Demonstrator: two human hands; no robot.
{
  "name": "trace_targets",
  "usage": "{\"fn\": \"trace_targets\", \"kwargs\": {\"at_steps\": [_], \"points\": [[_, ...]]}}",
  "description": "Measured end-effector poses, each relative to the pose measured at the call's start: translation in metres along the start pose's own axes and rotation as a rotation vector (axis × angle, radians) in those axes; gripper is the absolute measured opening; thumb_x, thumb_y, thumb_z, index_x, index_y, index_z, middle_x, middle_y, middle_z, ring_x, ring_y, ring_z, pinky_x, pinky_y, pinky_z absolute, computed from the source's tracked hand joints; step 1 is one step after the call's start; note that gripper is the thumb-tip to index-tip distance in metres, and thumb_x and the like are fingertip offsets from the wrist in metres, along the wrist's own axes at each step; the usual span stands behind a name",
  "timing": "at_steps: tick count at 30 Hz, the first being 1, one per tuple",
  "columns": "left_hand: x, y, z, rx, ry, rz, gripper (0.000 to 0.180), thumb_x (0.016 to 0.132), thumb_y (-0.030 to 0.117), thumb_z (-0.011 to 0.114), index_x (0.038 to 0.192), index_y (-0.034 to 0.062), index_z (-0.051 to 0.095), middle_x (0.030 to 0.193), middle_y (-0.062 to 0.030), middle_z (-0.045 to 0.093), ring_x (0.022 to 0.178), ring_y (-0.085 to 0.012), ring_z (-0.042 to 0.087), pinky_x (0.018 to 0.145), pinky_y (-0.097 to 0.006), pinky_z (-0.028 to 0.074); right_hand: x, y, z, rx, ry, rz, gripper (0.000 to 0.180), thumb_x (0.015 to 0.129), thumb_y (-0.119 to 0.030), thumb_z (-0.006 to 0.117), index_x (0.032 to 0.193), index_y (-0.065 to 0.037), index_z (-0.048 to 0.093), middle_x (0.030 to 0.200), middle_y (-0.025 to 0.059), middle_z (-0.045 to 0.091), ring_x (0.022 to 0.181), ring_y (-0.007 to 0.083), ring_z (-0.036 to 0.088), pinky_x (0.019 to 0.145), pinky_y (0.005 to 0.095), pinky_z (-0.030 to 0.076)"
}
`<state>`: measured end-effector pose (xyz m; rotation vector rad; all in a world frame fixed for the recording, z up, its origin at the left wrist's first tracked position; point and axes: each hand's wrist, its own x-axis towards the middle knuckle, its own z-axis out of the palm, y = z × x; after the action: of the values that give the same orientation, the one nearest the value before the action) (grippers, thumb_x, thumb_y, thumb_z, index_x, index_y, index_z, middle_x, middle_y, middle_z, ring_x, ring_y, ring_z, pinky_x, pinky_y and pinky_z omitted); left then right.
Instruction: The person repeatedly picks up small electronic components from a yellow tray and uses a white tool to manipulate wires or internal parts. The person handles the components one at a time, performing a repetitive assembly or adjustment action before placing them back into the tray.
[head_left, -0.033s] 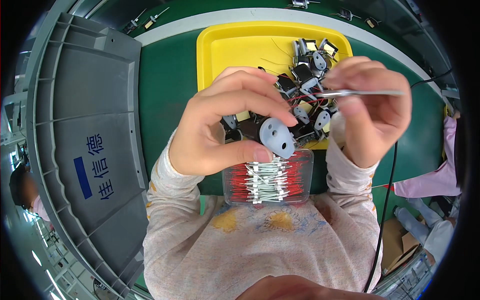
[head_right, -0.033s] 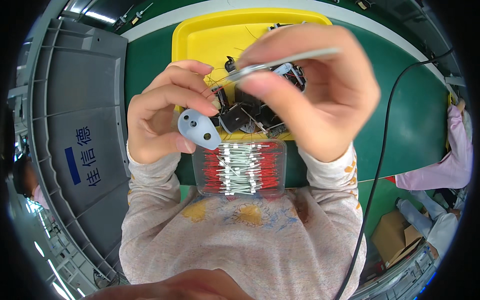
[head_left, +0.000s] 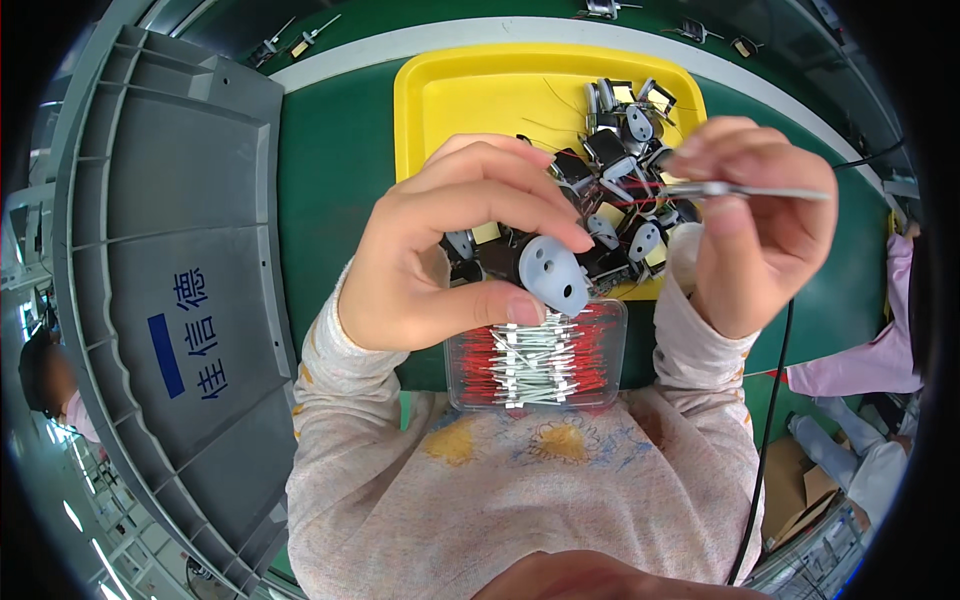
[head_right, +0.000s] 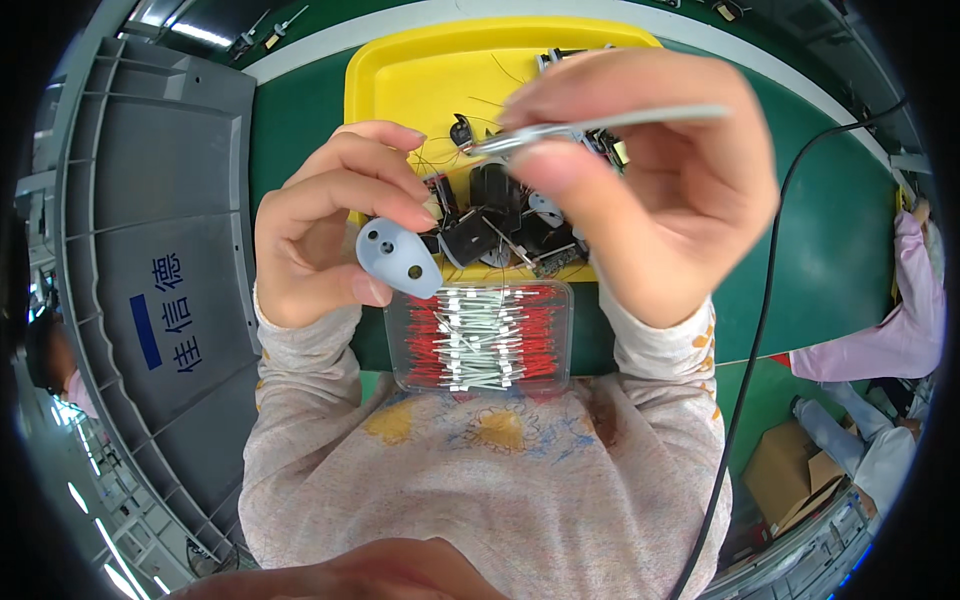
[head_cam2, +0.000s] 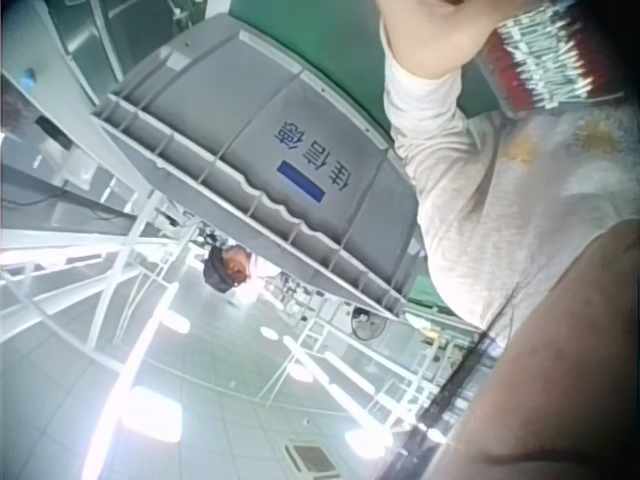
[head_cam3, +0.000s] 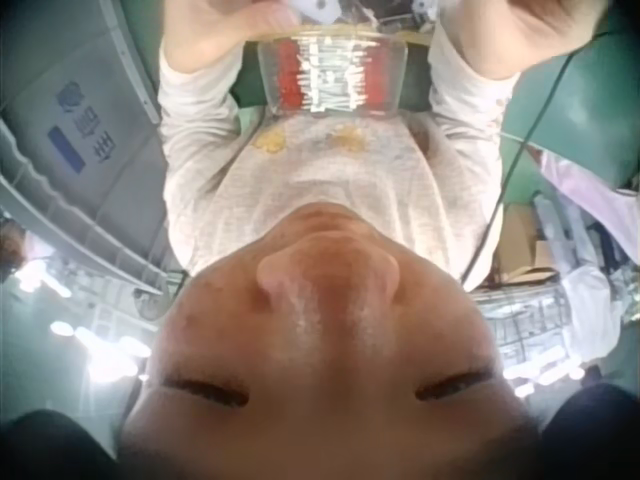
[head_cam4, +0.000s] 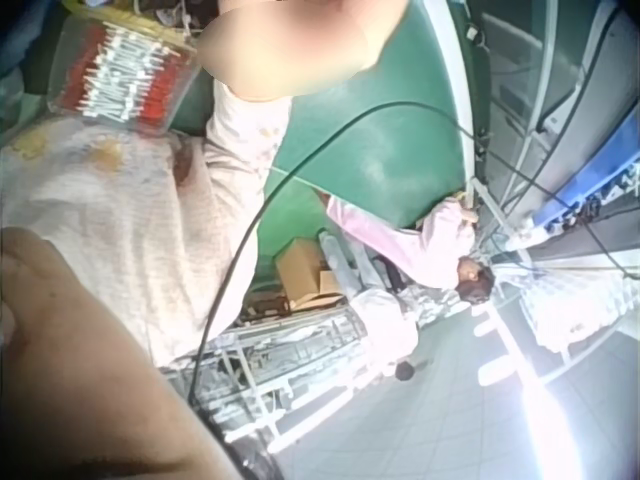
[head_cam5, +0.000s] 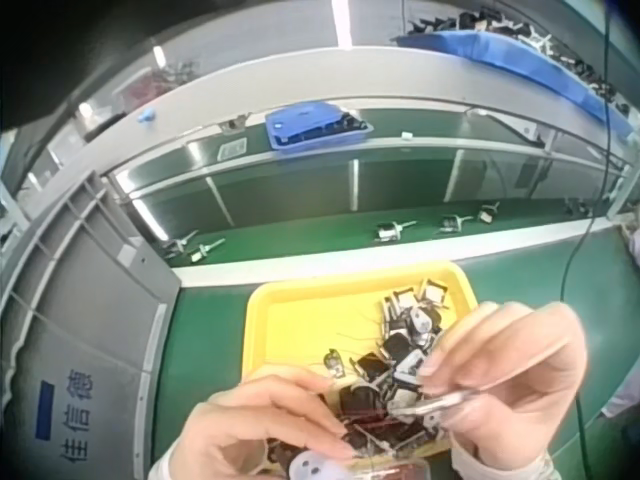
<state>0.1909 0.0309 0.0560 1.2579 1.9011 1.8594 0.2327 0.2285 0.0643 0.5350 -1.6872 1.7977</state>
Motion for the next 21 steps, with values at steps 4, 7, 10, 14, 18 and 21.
{"fn": "trace_targets", "kwargs": {"at_steps": [4,7,10,14,18,21], "points": [[-0.004,-0.006,0.013,-0.174,0.184,-0.041,0.038,0.057,0.004,0.073,0.093,0.0002,0.062,0.094,-0.0109,0.064,0.093,-0.0235,0.057,0.091,-0.038,0.037,-0.003,-0.006,0.0,0.086,0.065,-0.035,0.024,0.075,-0.008,0.063,0.09,-0.001,0.046,0.073,0.0119,0.052,0.065,0.0225,0.052,0.057,0.0308,0.046],[-0.007,-0.007,0.015,-0.155,0.262,-0.011,0.04,0.056,-0.001,0.073,0.095,-0.0013,0.06,0.093,-0.0119,0.065,0.092,-0.022,0.06,0.092,-0.038,0.037,-0.009,-0.005,0.007,0.131,0.014,0.026,0.024,0.075,-0.01,0.064,0.088,-0.002,0.045,0.07,0.0114,0.053,0.062,0.0207,0.051,0.053,0.0277,0.045],[-0.008,-0.01,0.015,-0.053,0.291,0.07,0.039,0.056,-0.001,0.073,0.093,-0.0009,0.061,0.092,-0.0114,0.065,0.089,-0.0213,0.061,0.092,-0.038,0.036,-0.011,-0.007,0.009,0.084,0.014,0.097,0.023,0.073,-0.009,0.064,0.086,-0.001,0.046,0.07,0.0121,0.054,0.061,0.0196,0.052,0.052,0.0263,0.045],[-0.008,-0.007,0.016,0.069,0.343,0.088,0.034,0.056,0.001,0.074,0.089,0.0014,0.063,0.09,-0.0104,0.066,0.087,-0.0214,0.062,0.091,-0.039,0.035,-0.01,-0.011,0.01,0.029,0.043,0.187,0.022,0.072,-0.006,0.063,0.086,0.001,0.047,0.072,0.0133,0.055,0.064,0.0198,0.056,0.056,0.0274,0.048],[-0.007,-0.004,0.018,0.185,0.343,0.102,0.032,0.055,0.002,0.074,0.086,0.0036,0.064,0.089,-0.0095,0.066,0.086,-0.0213,0.063,0.09,-0.04,0.035,-0.011,-0.011,0.01,0.045,0.069,0.176,0.021,0.072,-0.002,0.062,0.087,0.002,0.047,0.074,0.0144,0.055,0.066,0.0205,0.058,0.059,0.029,0.05],[-0.006,-0.004,0.02,0.236,0.353,0.129,0.032,0.055,0.002,0.074,0.085,0.0042,0.064,0.088,-0.0089,0.067,0.085,-0.0213,0.063,0.089,-0.04,0.035,-0.013,-0.01,0.01,0.02,0.077,0.132,0.021,0.072,0.0,0.061,0.087,0.003,0.047,0.076,0.0155,0.055,0.066,0.0207,0.058,0.059,0.0294,0.051]]}}
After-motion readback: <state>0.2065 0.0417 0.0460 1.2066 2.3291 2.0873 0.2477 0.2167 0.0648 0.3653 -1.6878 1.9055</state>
